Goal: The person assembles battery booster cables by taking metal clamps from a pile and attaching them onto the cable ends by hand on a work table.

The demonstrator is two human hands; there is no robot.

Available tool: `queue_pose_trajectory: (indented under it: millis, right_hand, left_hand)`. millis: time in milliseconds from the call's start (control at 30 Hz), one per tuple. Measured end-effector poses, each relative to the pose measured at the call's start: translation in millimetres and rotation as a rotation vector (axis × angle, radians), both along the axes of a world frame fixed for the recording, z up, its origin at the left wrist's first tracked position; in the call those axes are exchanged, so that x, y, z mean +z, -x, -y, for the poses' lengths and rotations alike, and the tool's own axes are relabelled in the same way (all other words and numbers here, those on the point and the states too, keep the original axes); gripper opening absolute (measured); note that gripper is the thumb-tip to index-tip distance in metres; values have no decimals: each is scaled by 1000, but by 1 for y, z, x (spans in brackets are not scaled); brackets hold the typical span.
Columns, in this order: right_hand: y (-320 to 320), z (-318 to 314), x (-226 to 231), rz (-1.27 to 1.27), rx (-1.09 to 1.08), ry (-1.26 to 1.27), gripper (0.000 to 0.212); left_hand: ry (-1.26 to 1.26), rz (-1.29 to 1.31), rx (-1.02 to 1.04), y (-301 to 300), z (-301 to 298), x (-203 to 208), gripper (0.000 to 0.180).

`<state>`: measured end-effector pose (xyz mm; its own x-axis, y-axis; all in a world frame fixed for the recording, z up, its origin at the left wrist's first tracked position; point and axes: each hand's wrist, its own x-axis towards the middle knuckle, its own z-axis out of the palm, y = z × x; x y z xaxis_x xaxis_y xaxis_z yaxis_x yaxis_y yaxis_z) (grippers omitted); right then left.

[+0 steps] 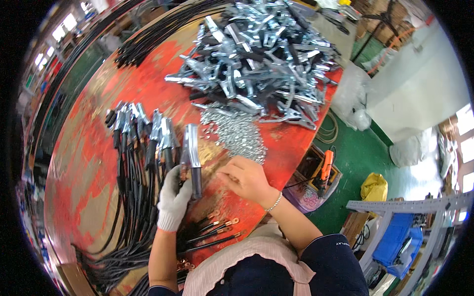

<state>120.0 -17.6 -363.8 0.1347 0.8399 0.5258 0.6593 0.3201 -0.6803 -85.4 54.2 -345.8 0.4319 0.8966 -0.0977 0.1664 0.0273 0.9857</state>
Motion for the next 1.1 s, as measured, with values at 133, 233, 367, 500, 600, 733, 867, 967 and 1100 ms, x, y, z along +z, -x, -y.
queue_pose_trajectory:
  millis: [133,233,367,500,600,733,867,967,1100]
  right_hand:
    - [-9,6,-7,-54,22,-24,12]
    - [-24,10,-6,24,-35,-77,16]
    - [-59,14,1,71,-128,-130,18]
    - [-94,30,8,-14,-242,-102,20]
    - [-118,40,10,-8,-301,-102,23]
    - [-139,36,24,56,-276,-91,22]
    - [-166,-12,56,208,-461,-165,20]
    - [-194,-37,78,435,-627,39,36]
    - [-322,-22,13,443,-448,191,35]
  left_hand:
    - [-338,-468,-88,5,-5,-2,51]
    - [-677,-936,-84,-9,-4,16,49]
    - [-944,-1215,-113,5,-20,8,42]
    - [-994,-1268,-101,3,-22,9,27]
    - [-961,-1335,-32,0,-30,4,17]
    - [-1007,-1334,8,-4,-35,0,22]
    - [-740,-1431,-43,6,-31,18,27]
    - [-693,-1343,-114,5,-30,11,21]
    - [-906,-1053,-122,-4,-26,18,14]
